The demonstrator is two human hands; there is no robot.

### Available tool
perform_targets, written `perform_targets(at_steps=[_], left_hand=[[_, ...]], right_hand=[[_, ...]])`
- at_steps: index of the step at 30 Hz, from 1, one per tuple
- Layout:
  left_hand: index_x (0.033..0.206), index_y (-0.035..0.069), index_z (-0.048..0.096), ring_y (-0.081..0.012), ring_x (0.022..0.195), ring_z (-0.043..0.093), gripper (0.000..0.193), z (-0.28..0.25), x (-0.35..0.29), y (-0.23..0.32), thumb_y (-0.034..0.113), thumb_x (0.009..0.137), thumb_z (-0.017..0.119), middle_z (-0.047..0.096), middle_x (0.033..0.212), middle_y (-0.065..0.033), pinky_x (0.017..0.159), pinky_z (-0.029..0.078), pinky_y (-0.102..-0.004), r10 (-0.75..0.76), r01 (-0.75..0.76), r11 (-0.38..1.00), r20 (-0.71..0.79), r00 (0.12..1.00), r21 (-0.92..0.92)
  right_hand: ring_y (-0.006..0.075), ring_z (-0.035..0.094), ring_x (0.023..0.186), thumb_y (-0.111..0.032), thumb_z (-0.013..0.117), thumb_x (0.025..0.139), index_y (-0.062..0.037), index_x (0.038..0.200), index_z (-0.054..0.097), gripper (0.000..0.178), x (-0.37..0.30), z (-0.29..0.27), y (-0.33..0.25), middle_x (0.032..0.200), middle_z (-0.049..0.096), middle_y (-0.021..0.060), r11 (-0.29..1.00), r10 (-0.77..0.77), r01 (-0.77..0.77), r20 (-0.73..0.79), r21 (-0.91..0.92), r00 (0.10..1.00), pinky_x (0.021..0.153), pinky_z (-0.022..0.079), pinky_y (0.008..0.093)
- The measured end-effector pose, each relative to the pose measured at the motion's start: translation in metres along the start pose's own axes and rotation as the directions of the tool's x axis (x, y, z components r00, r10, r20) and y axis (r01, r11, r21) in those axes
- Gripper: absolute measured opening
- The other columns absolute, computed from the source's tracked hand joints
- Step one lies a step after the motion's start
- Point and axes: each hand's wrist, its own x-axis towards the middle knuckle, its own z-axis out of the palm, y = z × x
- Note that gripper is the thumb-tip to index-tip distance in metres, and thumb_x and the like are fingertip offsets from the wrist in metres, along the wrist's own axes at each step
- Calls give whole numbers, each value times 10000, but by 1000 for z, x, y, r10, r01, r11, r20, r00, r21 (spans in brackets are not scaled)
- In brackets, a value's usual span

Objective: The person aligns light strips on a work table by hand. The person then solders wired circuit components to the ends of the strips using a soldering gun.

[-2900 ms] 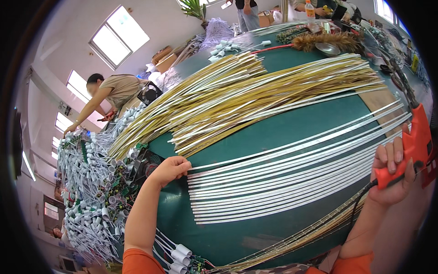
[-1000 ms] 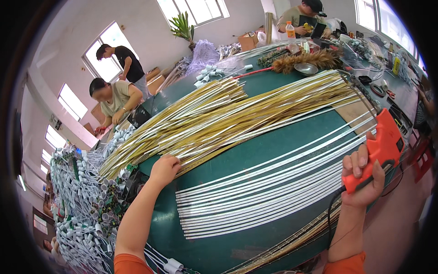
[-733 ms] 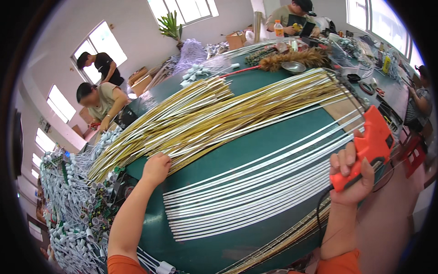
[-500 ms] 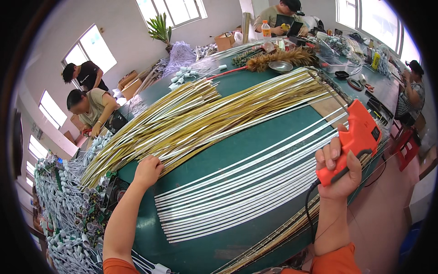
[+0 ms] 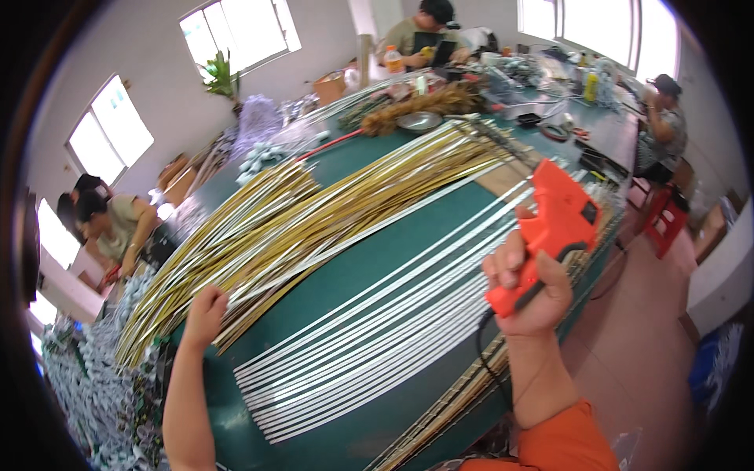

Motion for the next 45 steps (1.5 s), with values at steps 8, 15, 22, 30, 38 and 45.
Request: perform_targets(at_steps=[8, 15, 22, 30, 38, 45], left_hand=[[824, 74, 526, -53, 563, 416, 110, -21, -24, 60, 109, 915, 577, 494, 665, 23, 501, 327, -204, -191, 327, 689, 273, 943, -647], [809, 52, 594, -60, 587, 468, 85, 12, -48, 42, 102, 864, 636, 550, 677, 22, 529, 385, -222, -254, 458, 797, 470, 845, -394], [800, 28, 606, -61, 579, 464, 88, 16, -46, 41, 99, 840, 639, 562, 670, 10, 517, 378, -226, -354, 510, 824, 478, 804, -248], [815, 31, 594, -63, 563, 463, 77, 9, -46, 34, 84, 850, 638, 555, 671, 5, 506, 370, -217, -371, 523, 794, 435, 820, -310], [812, 36, 597, -63, 569, 471, 82, 9, -53, 32, 87, 850, 648, 564, 681, 3, 514, 379, -221, -310, 487, 809, 464, 829, -329], [832, 1, 616, -86, 642, 496, 90, 10, -49, 38, 83, 836, 655, 575, 694, -1, 593, 424, -253, -283, 356, 923, 369, 885, -144]], right_hand=[[115, 529, 604, -235, 593, 841, 40, 1307, 452, 560, 0, -7, -7, 762, 559, 46, 996, -91, 91, -13, 11, 996, 655, 436, 300], [106, 507, 590, -266, 603, 827, 9, 1300, 472, 563, 1, -8, -9, 742, 548, 29, 996, -86, 86, -9, -11, 996, 629, 394, 281], [105, 498, 585, -301, 611, 817, -12, 1294, 490, 570, 1, -7, -9, 734, 544, 20, 996, -78, 77, -23, -49, 997, 625, 384, 296], [99, 493, 584, -294, 607, 814, -13, 1295, 494, 568, 1, -7, -9, 730, 537, 17, 997, -65, 65, -16, -48, 998, 624, 379, 292], [109, 497, 585, -288, 605, 811, -3, 1289, 489, 568, 0, -5, -7, 729, 535, 27, 997, -64, 62, -33, -46, 997, 652, 408, 306], [112, 508, 599, -273, 596, 822, -3, 1293, 484, 555, 2, -8, -8, 735, 539, 31, 998, -59, 58, -7, -32, 998, 655, 407, 309]])
